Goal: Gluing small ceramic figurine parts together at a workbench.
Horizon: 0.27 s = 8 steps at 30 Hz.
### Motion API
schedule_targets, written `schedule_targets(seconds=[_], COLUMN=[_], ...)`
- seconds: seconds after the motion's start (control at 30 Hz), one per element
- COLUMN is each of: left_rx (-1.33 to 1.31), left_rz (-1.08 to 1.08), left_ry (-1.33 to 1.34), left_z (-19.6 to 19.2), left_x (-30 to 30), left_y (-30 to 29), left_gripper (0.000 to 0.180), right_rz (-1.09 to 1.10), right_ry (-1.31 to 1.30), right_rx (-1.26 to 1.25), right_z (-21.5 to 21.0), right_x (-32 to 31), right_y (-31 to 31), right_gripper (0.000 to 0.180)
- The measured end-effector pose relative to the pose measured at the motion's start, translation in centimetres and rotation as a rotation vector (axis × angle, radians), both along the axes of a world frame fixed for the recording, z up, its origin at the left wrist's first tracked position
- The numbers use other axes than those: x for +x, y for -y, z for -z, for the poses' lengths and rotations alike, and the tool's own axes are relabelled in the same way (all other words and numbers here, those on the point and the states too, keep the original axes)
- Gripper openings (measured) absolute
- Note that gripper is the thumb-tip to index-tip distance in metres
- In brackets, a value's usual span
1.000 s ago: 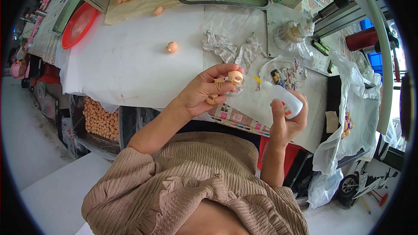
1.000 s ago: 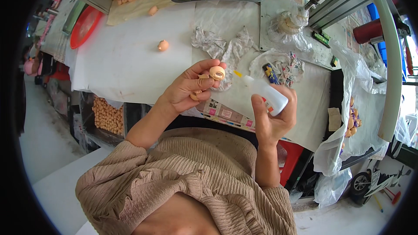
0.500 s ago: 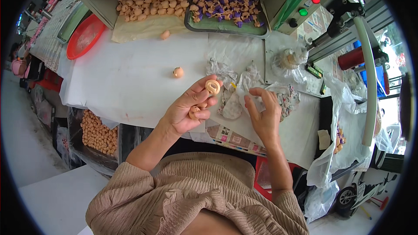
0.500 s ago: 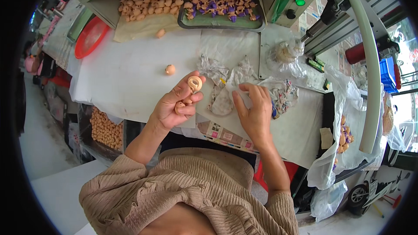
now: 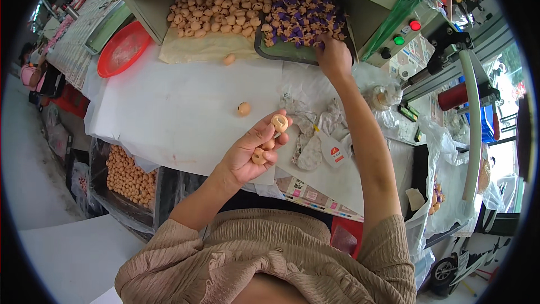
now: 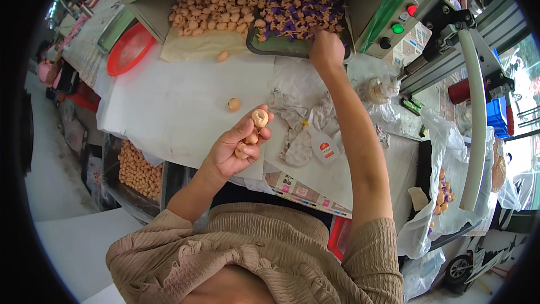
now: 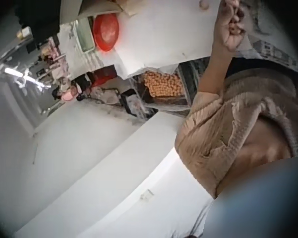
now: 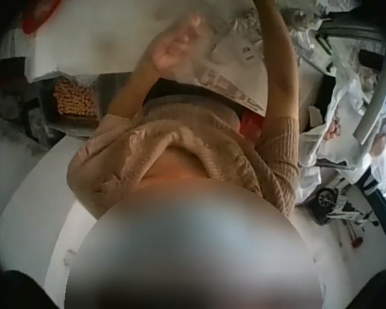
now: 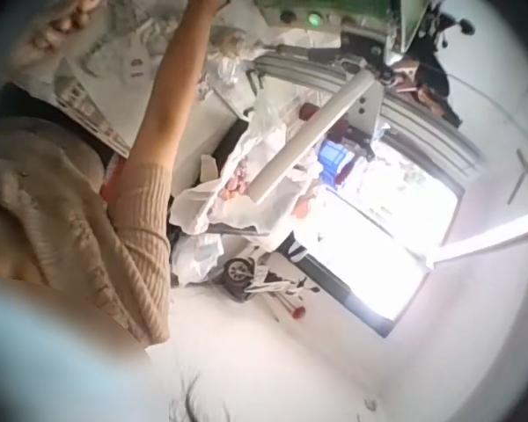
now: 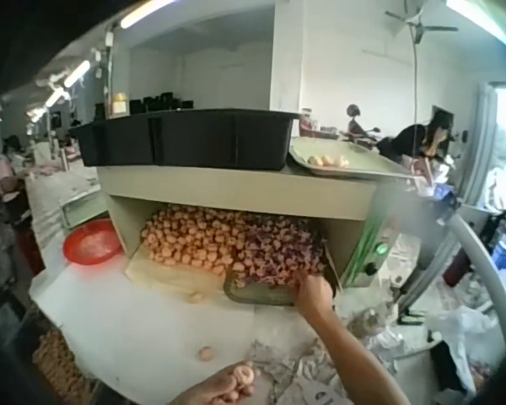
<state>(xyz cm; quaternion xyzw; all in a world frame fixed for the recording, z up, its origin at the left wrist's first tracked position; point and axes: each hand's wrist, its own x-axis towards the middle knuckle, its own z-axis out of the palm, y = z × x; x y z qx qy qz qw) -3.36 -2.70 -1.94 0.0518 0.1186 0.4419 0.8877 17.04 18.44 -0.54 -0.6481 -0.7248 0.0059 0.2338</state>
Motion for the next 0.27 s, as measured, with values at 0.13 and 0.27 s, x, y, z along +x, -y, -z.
schedule_targets(seconds=[0.13, 0.27], left_rx=[0.089, 0.125], left_rz=[-0.004, 0.017], left_ry=[-0.126, -0.224], left_z=[0.6, 1.1], left_x=[-0.6, 0.0], left_y=[-0.8, -1.0], left_gripper=[0.039, 0.043], right_rz=[-0.311, -0.386], right_ry=[-0.270, -0.692], right_rx=[0.242, -0.203], right_z=[-0.3, -3.0], right_x=[0.9, 1.2], right_y=[3.8, 12.4], right_gripper=[0.020, 0.023])
